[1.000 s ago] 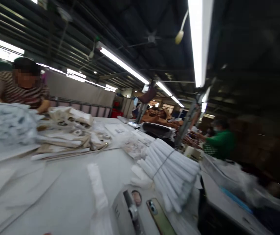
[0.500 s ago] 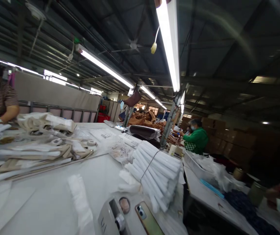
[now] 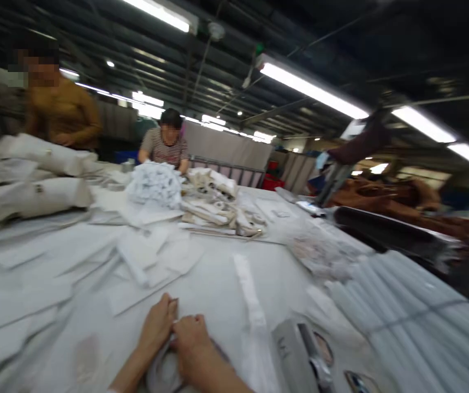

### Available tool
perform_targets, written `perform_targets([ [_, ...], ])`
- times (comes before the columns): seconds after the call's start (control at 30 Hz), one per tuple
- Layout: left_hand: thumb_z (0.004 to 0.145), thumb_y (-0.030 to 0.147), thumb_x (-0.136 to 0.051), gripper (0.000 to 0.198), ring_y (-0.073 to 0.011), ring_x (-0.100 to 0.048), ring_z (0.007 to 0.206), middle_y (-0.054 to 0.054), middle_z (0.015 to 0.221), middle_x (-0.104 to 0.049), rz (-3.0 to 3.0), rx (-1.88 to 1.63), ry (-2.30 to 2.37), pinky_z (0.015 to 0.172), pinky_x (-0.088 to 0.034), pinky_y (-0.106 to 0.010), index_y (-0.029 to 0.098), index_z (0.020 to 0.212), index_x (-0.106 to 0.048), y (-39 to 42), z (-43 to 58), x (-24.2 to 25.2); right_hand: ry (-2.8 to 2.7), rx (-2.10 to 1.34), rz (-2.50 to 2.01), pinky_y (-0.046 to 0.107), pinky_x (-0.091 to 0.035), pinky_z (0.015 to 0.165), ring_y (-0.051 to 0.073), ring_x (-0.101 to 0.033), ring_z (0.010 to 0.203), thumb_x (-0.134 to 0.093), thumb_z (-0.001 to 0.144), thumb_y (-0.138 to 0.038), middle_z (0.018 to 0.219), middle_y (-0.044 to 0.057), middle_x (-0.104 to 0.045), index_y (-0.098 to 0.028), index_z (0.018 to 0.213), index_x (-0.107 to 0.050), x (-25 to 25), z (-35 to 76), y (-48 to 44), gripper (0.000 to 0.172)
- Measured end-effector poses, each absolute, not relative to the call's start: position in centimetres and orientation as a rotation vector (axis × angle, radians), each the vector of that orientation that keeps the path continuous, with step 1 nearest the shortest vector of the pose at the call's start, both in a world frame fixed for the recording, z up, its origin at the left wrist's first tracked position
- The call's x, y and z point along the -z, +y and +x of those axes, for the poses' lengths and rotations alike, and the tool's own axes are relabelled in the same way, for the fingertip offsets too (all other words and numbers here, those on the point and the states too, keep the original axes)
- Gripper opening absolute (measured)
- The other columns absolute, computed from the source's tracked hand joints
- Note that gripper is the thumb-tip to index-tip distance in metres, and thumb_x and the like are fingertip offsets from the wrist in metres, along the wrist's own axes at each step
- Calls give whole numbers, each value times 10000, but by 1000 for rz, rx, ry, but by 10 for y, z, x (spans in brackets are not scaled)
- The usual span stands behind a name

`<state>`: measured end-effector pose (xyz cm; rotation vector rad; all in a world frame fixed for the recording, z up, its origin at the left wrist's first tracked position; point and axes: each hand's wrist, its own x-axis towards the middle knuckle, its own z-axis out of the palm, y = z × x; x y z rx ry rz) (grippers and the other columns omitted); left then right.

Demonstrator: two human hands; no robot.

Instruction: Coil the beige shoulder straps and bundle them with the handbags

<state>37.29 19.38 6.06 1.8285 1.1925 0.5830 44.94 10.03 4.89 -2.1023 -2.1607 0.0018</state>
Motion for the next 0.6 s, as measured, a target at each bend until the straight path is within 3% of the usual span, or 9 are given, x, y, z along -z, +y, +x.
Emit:
perform_targets([
  [0.13, 915, 371, -555, 316, -202, -596, 970, -73, 1156, -582, 1659, -651, 1335, 818, -537, -392, 167, 1156, -562, 212, 326, -48, -2057, -92, -1891, 381, -385, 814, 242, -556, 969, -541, 804, -48, 1029, 56, -644, -213, 1044, -551, -53, 460, 99, 292],
  [0.23, 917, 374, -551, 310, -201, -597, 964, -71, 1151, -584, 1587, -683, 1312, 815, -537, -387, 168, 1148, -567, 216, 338, -44, -2046, -148, -1832, 361, -353, 821, 231, -532, 994, -516, 802, -10, 1084, 47, -634, -224, 1125, -523, -64, 463, 98, 387],
  [0.3, 918, 380, -549, 302, -187, -603, 926, -65, 1115, -595, 1563, -683, 1272, 787, -542, -368, 164, 1127, -573, 218, 350, -42, -2034, -213, -1847, 365, -340, 830, 231, -521, 983, -525, 795, -18, 1071, 41, -634, -218, 1098, -531, -72, 462, 99, 363],
  [0.47, 927, 324, -523, 199, -106, -547, 639, 12, 761, -577, 1555, -663, 1198, 604, -475, -257, 138, 885, -579, 224, 366, -37, -2036, -363, -1833, 378, -324, 861, 232, -500, 969, -515, 786, -57, 1010, 40, -621, -211, 979, -546, -89, 459, 104, 248],
  [0.6, 862, 189, -503, 164, -117, -504, 639, 51, 624, -511, 1617, -707, 1163, 630, -375, -243, 189, 698, -501, 227, 368, -35, -1995, -402, -1848, 383, -339, 879, 235, -502, 952, -494, 785, -104, 960, 53, -607, -209, 937, -544, -87, 462, 109, 191],
])
